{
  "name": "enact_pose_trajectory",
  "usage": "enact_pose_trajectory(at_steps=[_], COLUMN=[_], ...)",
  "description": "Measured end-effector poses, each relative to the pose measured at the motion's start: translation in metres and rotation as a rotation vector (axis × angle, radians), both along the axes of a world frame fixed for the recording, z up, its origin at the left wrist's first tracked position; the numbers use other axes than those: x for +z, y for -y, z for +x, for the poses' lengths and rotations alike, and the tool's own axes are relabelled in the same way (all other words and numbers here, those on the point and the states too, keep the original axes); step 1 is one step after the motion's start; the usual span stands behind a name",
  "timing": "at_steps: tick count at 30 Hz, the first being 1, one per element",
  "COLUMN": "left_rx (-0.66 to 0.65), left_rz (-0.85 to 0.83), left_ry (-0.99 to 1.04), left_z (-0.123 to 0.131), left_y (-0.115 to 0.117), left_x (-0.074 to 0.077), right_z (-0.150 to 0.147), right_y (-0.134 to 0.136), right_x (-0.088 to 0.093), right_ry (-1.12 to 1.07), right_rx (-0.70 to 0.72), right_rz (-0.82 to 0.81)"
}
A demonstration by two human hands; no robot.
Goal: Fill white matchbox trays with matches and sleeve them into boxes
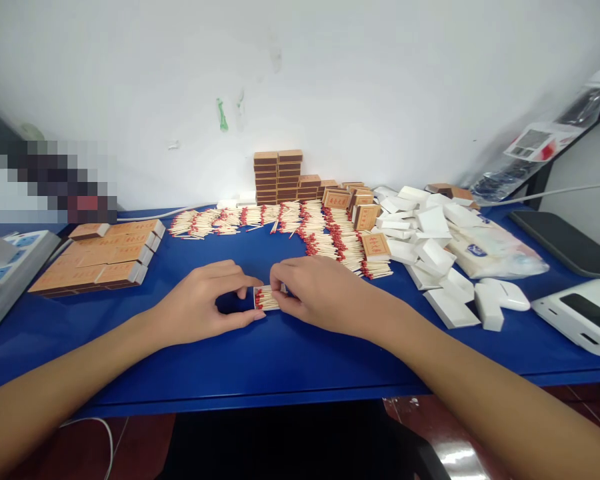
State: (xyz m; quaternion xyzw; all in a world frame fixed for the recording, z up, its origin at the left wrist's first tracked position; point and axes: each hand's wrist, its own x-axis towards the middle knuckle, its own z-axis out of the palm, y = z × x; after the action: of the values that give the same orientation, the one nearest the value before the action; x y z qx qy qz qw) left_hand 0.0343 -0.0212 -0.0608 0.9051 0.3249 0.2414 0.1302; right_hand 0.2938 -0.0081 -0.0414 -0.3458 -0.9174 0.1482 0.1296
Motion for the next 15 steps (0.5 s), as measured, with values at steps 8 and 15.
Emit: enact_pose_trajectory(at_steps=[8,15], left_rx=[-0.003,0.019], left_rz=[0.007,0.008], left_ry=[-0.008,-0.001], left_z=[0.0,-0.006], left_y=[0.0,-0.002], left_x=[0.0,0.0], right_z=[0.007,0.049], right_y=[-0.004,-0.021], right_x=[0.003,0.027], right_ry=[0.001,0.155], right_rx=[-0.059,-0.179], right_rz=[0.01,-0.012])
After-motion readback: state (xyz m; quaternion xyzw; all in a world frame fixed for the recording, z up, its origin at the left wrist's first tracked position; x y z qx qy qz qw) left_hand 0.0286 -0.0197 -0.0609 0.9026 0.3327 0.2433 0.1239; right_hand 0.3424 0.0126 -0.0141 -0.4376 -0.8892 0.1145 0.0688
